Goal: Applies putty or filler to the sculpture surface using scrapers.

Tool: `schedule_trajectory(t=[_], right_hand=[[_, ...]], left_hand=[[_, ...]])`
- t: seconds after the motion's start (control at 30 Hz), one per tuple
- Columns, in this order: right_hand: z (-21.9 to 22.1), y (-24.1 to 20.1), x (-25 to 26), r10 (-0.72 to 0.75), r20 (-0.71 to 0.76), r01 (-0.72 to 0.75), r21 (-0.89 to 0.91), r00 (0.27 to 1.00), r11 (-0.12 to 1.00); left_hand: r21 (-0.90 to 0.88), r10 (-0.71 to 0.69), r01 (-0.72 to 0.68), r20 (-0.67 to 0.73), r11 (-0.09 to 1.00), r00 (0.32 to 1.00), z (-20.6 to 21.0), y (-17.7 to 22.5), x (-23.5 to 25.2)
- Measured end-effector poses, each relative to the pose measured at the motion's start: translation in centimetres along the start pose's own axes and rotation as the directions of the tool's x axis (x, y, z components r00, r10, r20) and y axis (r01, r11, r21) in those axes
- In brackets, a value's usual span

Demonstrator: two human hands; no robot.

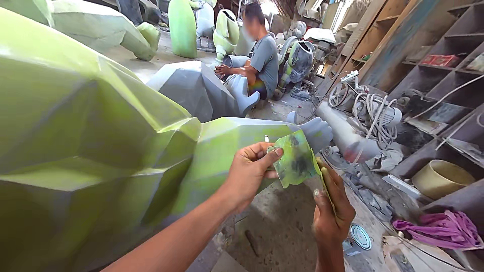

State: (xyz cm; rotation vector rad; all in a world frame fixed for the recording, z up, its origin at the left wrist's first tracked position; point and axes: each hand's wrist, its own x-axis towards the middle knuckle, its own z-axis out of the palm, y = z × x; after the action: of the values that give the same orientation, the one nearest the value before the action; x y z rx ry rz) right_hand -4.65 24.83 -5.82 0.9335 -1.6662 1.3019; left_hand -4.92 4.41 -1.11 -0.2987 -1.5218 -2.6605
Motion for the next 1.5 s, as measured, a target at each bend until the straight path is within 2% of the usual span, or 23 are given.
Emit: schedule_trajectory(t=[0.23,0.3,0.37,0.43,0.5,0.57,0.6,0.67,0.77,0.87,0.97,1.03,1.17,1.27,1.37,1.43,1.5], right_hand=[[-0.7,1.9,2.4,0.032,0.140,0.003,-0.247,0.990,0.969],[-0.5,3.2,2.9,0.104,0.185,-0.049,-0.281,0.977,0.958],[-0.6,5.1,3.2,0.194,0.243,-0.087,-0.389,0.951,0.917],[-1.2,7.5,3.0,0.329,0.215,-0.201,-0.463,0.920,0.864],[-2.5,10.1,2.9,0.528,0.047,-0.475,-0.373,0.848,0.797],[-3.9,13.0,2.9,0.666,-0.129,-0.678,-0.163,0.735,0.717],[-4.4,14.2,2.9,0.699,-0.181,-0.718,-0.062,0.691,0.694],[-4.6,16.2,2.9,0.740,-0.186,-0.741,0.081,0.646,0.667],[-3.7,18.3,2.4,0.764,-0.177,-0.761,0.099,0.621,0.641],[-2.5,19.1,2.0,0.764,-0.162,-0.773,0.016,0.624,0.635],[-0.4,18.0,1.3,0.692,-0.064,-0.695,-0.069,0.719,0.716],[1.7,15.6,0.8,0.631,0.012,-0.619,-0.177,0.776,0.765],[7.4,10.2,-0.4,0.563,0.131,-0.493,-0.353,0.816,0.795],[11.1,7.3,-1.6,0.524,0.295,-0.441,-0.306,0.799,0.844],[11.9,6.2,-2.1,0.507,0.408,-0.484,-0.166,0.759,0.859],[10.3,7.2,-1.8,0.529,0.341,-0.538,-0.076,0.777,0.840],[7.2,9.0,-1.3,0.598,0.209,-0.612,0.005,0.774,0.790]], left_hand=[[-0.096,0.034,-0.030,0.037,0.995,0.999,-0.9,0.2,1.0],[-0.109,0.059,-0.056,0.022,0.992,0.998,-1.6,0.1,1.4],[-0.124,0.071,-0.074,-0.025,0.990,0.997,-2.5,0.2,1.9],[-0.104,0.088,-0.096,-0.083,0.990,0.993,-3.2,0.6,2.3],[-0.081,0.111,-0.123,-0.133,0.989,0.985,-3.9,1.1,2.4],[-0.077,0.128,-0.143,-0.171,0.987,0.977,-4.8,1.5,2.3],[-0.078,0.136,-0.152,-0.184,0.985,0.973,-5.2,1.5,2.3],[-0.086,0.149,-0.170,-0.205,0.982,0.967,-5.7,1.7,2.5],[-0.089,0.148,-0.171,-0.221,0.981,0.964,-6.0,1.6,2.7],[-0.072,0.153,-0.172,-0.217,0.982,0.964,-5.9,1.8,2.6],[-0.088,0.158,-0.180,-0.218,0.980,0.963,-6.0,2.2,2.4],[-0.099,0.164,-0.188,-0.211,0.977,0.964,-6.0,2.4,2.4],[-0.081,0.173,-0.190,-0.181,0.978,0.968,-5.9,2.4,2.3],[-0.058,0.177,-0.190,-0.180,0.980,0.967,-6.0,2.3,2.2],[-0.052,0.183,-0.197,-0.203,0.979,0.962,-5.8,2.5,2.1],[-0.046,0.198,-0.212,-0.205,0.976,0.958,-5.9,2.9,1.9],[-0.030,0.206,-0.216,-0.194,0.976,0.959,-6.1,3.3,1.4]])
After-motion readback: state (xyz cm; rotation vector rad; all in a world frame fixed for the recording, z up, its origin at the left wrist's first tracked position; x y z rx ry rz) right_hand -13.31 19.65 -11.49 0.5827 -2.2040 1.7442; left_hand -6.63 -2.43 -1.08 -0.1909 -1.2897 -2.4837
